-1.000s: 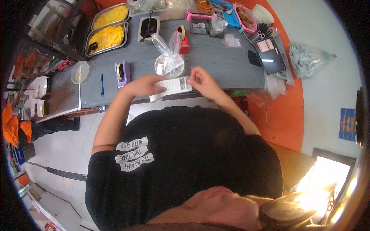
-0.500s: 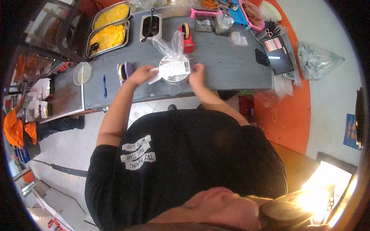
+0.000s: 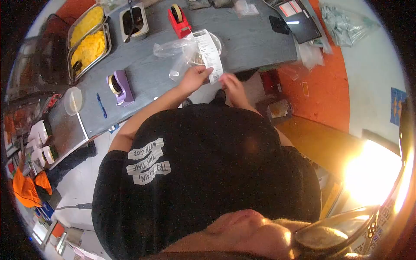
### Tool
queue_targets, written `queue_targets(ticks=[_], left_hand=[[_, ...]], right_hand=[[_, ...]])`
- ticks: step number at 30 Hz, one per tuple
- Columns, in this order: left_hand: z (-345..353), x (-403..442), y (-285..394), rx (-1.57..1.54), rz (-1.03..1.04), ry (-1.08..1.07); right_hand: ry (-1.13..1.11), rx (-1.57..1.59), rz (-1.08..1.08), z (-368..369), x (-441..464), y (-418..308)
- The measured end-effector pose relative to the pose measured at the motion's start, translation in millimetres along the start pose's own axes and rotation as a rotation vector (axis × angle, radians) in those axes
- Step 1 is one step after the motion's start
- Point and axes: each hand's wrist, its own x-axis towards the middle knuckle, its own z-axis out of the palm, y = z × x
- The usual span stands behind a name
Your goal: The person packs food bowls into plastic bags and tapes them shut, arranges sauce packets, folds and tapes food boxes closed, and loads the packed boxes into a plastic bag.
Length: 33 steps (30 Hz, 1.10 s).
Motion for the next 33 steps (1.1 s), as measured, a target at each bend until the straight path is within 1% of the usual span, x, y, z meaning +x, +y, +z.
queue_targets(ticks=[1, 3, 4, 6, 10, 12, 13, 15, 16, 18, 19, 21, 22, 23, 24, 25, 26, 27, 28, 29, 31, 32, 33], left_hand=[[0.1, 0.3, -1.7, 0.002, -0.008, -0.004], [-0.1, -0.5, -1.6, 0.004, 0.042, 0.025], [0.8, -2.0, -0.2, 0.009, 0.036, 0.023], [2.7, -3.9, 1.8, -0.042, 0.015, 0.042], [0.9, -4.3, 2.6, -0.013, -0.013, 0.035], [-4.0, -5.2, 8.9, 0.139, -0.078, 0.007], [-4.9, -11.0, 22.2, 0.139, -0.077, 0.009], [-8.7, -24.6, 43.0, 0.432, -0.104, -0.054], [-15.1, -26.3, 30.3, 0.430, -0.106, -0.045], [-34.6, -28.7, -3.0, 0.310, 0.035, -0.033], [-45.4, -35.3, -2.9, 0.311, 0.037, -0.023], [-66.1, -55.5, -3.7, 0.398, -0.045, -0.037], [-77.5, -65.5, -6.3, 0.399, -0.044, -0.029], [-89.1, -75.8, -10.8, 0.424, -0.078, 0.010], [-98.8, -86.3, -16.8, 0.448, -0.112, 0.050], [-111.1, -96.9, -27.5, 0.347, -0.135, 0.096], [-122.7, -108.1, -41.0, 0.244, -0.155, 0.140], [-133.6, -119.9, -54.3, 0.245, -0.149, 0.147], [-143.9, -131.7, -67.0, 0.170, -0.144, 0.198], [-152.5, -143.6, -71.4, 0.095, -0.137, 0.246], [-157.1, -171.1, -67.7, 0.068, -0.159, 0.305], [-162.5, -181.3, -76.2, -0.005, -0.178, 0.330], [-164.3, -189.2, -81.6, -0.016, -0.171, 0.329]], right_hand=[[0.006, 0.004, 0.006, 0.8, -0.4, 9.5], [0.029, -0.011, 0.102, 2.7, 1.2, 25.5], [0.032, -0.005, 0.105, 2.9, 0.9, 29.9], [0.021, -0.191, 0.021, 4.0, 1.2, 36.3], [0.041, -0.282, 0.045, 5.9, 4.8, 44.8], [-0.034, -0.310, 0.038, 3.6, 14.0, 47.0], [-0.036, -0.310, 0.037, 1.3, 21.7, 50.8], [-0.184, -0.347, 0.002, -3.5, 39.6, 58.3], [-0.193, -0.347, 0.002, -3.4, 48.4, 58.8], [-0.216, -0.384, 0.006, -1.9, 68.1, 58.0], [-0.225, -0.383, 0.002, -1.0, 76.8, 52.7], [-0.390, -0.465, 0.233, -5.2, 94.6, 41.4], [-0.431, -0.541, 0.291, -7.4, 105.6, 44.1], [-0.438, -0.541, 0.286, -8.3, 114.4, 47.6], [-0.433, -0.727, 0.339, -7.8, 119.0, 43.3], [-0.424, -0.916, 0.390, -5.5, 124.8, 39.4], [-0.429, -0.920, 0.382, -9.3, 132.1, 45.9], [-0.316, -0.907, 0.335, -18.9, 140.7, 62.1], [-0.201, -0.891, 0.288, -24.4, 146.6, 69.0], [-0.198, -0.894, 0.279, -23.6, 141.2, 62.2], [-0.441, -0.587, 0.279, -22.5, 115.1, 41.8], [-0.442, -0.600, 0.274, -13.0, 100.6, 32.1], [-0.461, -0.427, 0.241, 2.8, 85.1, 22.9]])
